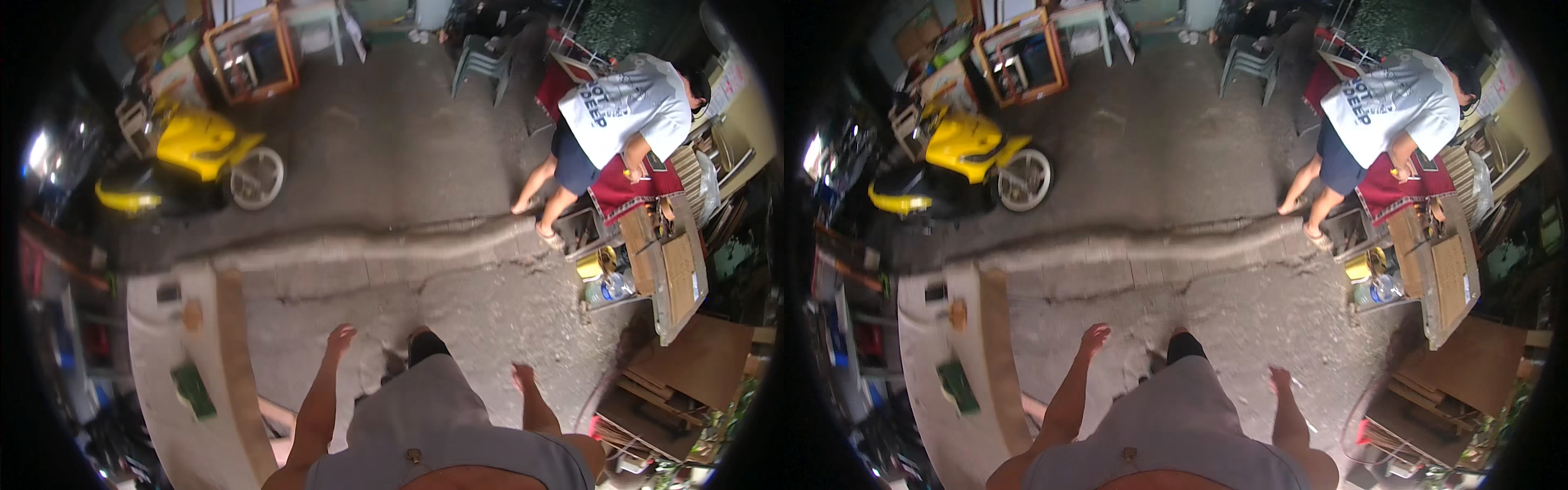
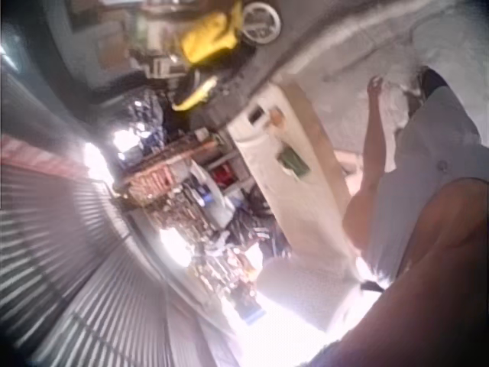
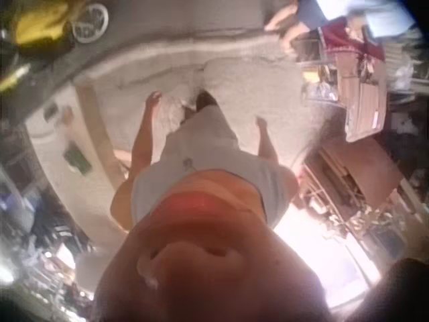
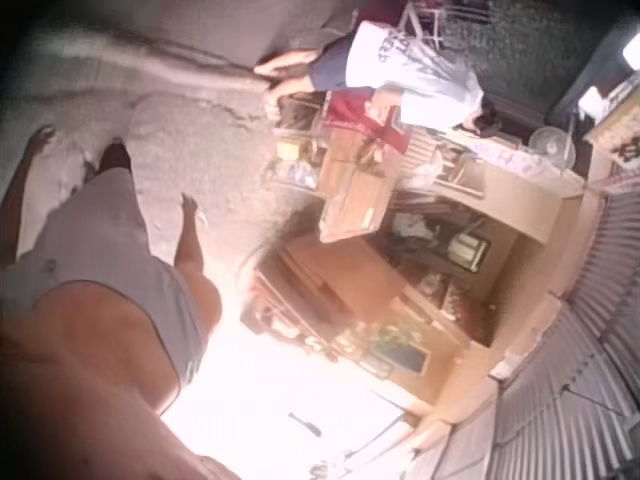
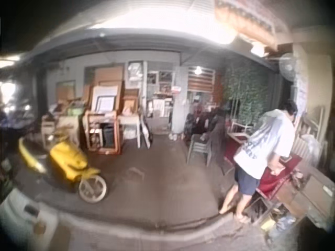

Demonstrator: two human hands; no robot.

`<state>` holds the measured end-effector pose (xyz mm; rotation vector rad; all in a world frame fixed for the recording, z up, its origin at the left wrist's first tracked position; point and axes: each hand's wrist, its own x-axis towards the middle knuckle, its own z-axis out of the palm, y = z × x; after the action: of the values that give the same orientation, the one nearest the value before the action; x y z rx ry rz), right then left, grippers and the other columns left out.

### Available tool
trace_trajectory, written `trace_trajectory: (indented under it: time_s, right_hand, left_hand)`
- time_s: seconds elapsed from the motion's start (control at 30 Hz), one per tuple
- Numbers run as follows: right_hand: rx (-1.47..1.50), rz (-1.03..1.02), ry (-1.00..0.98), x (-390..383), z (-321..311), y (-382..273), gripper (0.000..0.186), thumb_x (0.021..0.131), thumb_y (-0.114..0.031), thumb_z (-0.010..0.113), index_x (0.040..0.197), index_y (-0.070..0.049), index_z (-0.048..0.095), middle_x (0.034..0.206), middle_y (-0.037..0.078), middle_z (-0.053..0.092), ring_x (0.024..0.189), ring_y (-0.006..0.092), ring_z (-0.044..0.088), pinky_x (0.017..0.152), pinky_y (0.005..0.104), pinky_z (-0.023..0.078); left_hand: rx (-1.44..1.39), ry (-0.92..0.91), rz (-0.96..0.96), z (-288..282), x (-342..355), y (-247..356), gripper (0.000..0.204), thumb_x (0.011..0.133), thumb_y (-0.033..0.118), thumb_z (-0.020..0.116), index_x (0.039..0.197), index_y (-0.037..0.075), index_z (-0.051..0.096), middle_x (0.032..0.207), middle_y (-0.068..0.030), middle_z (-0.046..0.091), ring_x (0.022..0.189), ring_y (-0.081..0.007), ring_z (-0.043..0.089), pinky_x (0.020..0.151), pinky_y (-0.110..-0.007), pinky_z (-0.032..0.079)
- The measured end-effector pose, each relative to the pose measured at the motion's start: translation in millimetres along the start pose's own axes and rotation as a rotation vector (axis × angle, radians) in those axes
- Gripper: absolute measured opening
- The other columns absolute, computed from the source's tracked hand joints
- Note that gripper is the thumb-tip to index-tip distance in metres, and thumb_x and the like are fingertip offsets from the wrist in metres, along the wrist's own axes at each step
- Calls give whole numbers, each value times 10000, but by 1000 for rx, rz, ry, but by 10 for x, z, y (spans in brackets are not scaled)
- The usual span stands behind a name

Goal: The person wraps several picture frames with bubble wrap and secures them with tape. They handle each frame individually, place them on a table, and then move them to a nearby surface. The task includes cutting tape and smoothing the wrapping material.

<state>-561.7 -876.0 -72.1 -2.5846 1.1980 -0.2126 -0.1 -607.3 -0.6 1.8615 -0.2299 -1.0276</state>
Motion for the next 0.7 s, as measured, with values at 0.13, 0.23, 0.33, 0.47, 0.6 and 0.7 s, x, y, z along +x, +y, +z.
trace_trajectory:
  time_s: [0.13, 0.23, 0.33, 0.47, 0.6, 0.7]
  right_hand:
    - [649, 1468, -509, 486, 227, -205, 313, 852, -341, 497, 881, -63, 637, 610, 108, 599, 482, 221, 585, 461, 349, 465]
    - [564, 1166, -806, 1387, 709, -443, 391, 832, -394, 513, 742, -32, 629, 621, 136, 588, 555, 243, 591, 524, 365, 470]
    - [68, -276, -326, 3197, 997, -1131, 403, 835, -398, 505, 728, -31, 630, 633, 142, 588, 588, 257, 591, 559, 371, 473]
    - [486, 369, -540, 6565, 888, -1991, 464, 804, -451, 536, 913, -10, 628, 861, 177, 636, 830, 285, 611, 697, 403, 458]
    - [901, 222, -240, 10173, -190, -3093, 424, 876, -439, 480, 1012, -63, 620, 905, 107, 633, 890, 182, 596, 816, 304, 444]
    - [1007, 293, -182, 12076, -724, -3569, 306, 833, -275, 607, 1044, -53, 602, 952, 50, 621, 843, 134, 587, 748, 279, 458]
  left_hand:
    - [309, -84, 150, 3, 1799, 1667, 390, 816, 335, 602, 1123, 96, 564, 1083, -101, 599, 1031, -230, 551, 840, -348, 443]
    - [319, -123, 139, -114, 3172, 2318, 379, 823, 303, 585, 1147, 109, 550, 1118, -95, 585, 1060, -228, 535, 864, -349, 432]
    - [441, -104, 45, -735, 4103, 2040, 356, 792, 214, 588, 1140, 148, 559, 1144, -93, 569, 1071, -255, 523, 896, -358, 419]
    - [361, -101, -386, -1105, 4414, 2216, 250, 806, 243, 575, 1046, 177, 589, 940, -51, 561, 820, -215, 521, 699, -355, 422]
    - [-86, 159, -734, -1327, 4959, 2756, 182, 806, 283, 585, 828, 103, 563, 660, -17, 510, 625, -181, 510, 427, -358, 375]
    - [20, 96, -743, -1271, 6019, 3352, 226, 820, 312, 555, 782, 91, 573, 629, -31, 507, 573, -191, 494, 428, -372, 376]
